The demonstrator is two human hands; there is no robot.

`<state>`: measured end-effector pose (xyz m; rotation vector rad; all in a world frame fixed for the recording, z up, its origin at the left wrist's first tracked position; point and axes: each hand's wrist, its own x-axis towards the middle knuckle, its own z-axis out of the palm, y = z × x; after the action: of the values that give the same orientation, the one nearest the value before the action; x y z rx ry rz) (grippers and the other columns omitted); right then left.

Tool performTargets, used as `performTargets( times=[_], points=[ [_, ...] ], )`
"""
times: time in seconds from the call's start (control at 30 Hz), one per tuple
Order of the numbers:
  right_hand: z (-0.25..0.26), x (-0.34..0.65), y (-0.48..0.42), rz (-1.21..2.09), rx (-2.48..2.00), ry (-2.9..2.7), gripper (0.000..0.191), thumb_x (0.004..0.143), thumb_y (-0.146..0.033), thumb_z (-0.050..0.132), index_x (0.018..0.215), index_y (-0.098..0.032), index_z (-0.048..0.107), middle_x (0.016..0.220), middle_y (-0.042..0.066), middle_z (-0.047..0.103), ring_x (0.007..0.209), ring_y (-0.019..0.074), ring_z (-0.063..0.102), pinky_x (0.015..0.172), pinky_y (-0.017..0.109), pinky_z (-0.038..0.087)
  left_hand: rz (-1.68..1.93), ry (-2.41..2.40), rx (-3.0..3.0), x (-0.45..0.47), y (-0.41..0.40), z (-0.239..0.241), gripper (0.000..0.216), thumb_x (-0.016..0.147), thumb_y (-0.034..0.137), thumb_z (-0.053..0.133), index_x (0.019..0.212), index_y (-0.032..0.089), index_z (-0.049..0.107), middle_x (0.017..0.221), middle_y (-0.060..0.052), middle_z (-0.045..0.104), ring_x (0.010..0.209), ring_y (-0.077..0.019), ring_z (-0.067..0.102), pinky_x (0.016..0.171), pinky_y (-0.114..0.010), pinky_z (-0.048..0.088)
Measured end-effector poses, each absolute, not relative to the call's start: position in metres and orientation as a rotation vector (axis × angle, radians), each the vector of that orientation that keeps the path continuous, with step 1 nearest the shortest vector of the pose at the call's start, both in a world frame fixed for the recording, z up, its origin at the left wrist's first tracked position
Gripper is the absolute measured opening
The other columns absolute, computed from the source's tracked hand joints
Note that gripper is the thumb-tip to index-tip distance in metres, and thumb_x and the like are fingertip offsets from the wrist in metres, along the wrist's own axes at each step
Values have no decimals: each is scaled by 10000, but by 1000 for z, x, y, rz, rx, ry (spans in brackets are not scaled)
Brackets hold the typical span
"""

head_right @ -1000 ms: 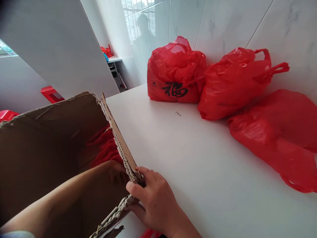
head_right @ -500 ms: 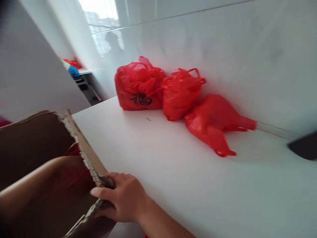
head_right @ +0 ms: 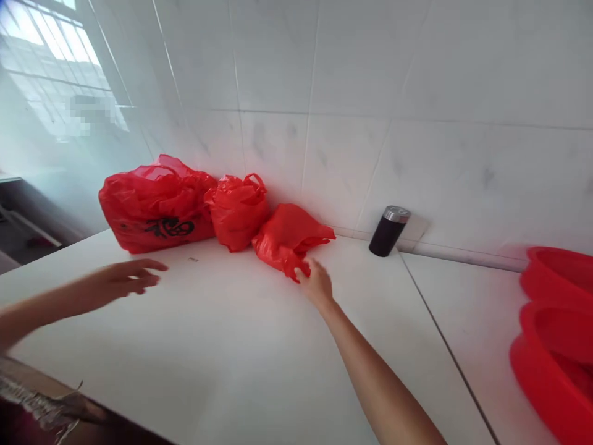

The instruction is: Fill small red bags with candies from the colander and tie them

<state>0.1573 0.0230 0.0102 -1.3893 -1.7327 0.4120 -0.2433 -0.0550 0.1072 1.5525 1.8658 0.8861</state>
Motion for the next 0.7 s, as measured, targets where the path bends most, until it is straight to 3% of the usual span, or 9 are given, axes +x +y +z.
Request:
performTargets(
  times=[0.07,0.17,0.27,0.33,0.43,0.57,0.7],
  points=[
    [4,164,5,537,-1327,-1827,195,833,-331,561,938,-207,669,805,23,680,718,173,616,695,297,490,744,1734,1777,-195,-21,109,624,543,599,725,1041,226,683,824,-31,701,635,-207,607,609,-301,463],
    [-4,171,-29,560,-1261,-1856,185,864,-348,529,852,-234,673,681,-27,652,586,127,578,551,220,448,866,1687,1880,-124,26,102,739,635,585,681,1272,228,566,1136,-115,658,912,-289,631,805,-362,459],
    [-12,190,-51,455,-1318,-1695,255,914,-372,446,895,-217,648,757,14,661,649,150,596,580,244,462,989,1632,1861,-70,56,85,856,674,618,650,1405,231,427,1410,-169,463,1246,-369,467,1014,-450,341],
    [-18,204,-56,368,-1370,-1564,271,924,-379,426,908,-201,630,825,52,660,717,175,606,653,285,485,1014,1556,1805,-45,66,71,886,684,645,634,1434,241,388,1473,-174,387,1334,-381,370,1057,-481,293],
    [-26,215,-53,248,-1381,-1491,238,918,-359,444,954,-201,619,940,80,641,841,201,600,747,330,497,995,1366,1705,-21,67,50,809,739,659,570,1416,241,426,1432,-155,462,1282,-348,457,1013,-445,373],
    [-28,214,-45,31,-1340,-1514,228,894,-296,507,1094,-233,597,1082,80,570,1020,215,537,872,367,479,935,1099,1583,-6,56,25,622,790,619,529,1217,178,628,1116,-115,699,1006,-287,644,839,-358,494],
    [-26,214,-46,-48,-1357,-1502,243,873,-284,547,1102,-229,601,1119,93,493,1035,222,503,896,402,471,920,993,1458,3,52,6,501,741,556,618,1029,156,701,860,-65,734,749,-232,651,672,-309,496]
  ],
)
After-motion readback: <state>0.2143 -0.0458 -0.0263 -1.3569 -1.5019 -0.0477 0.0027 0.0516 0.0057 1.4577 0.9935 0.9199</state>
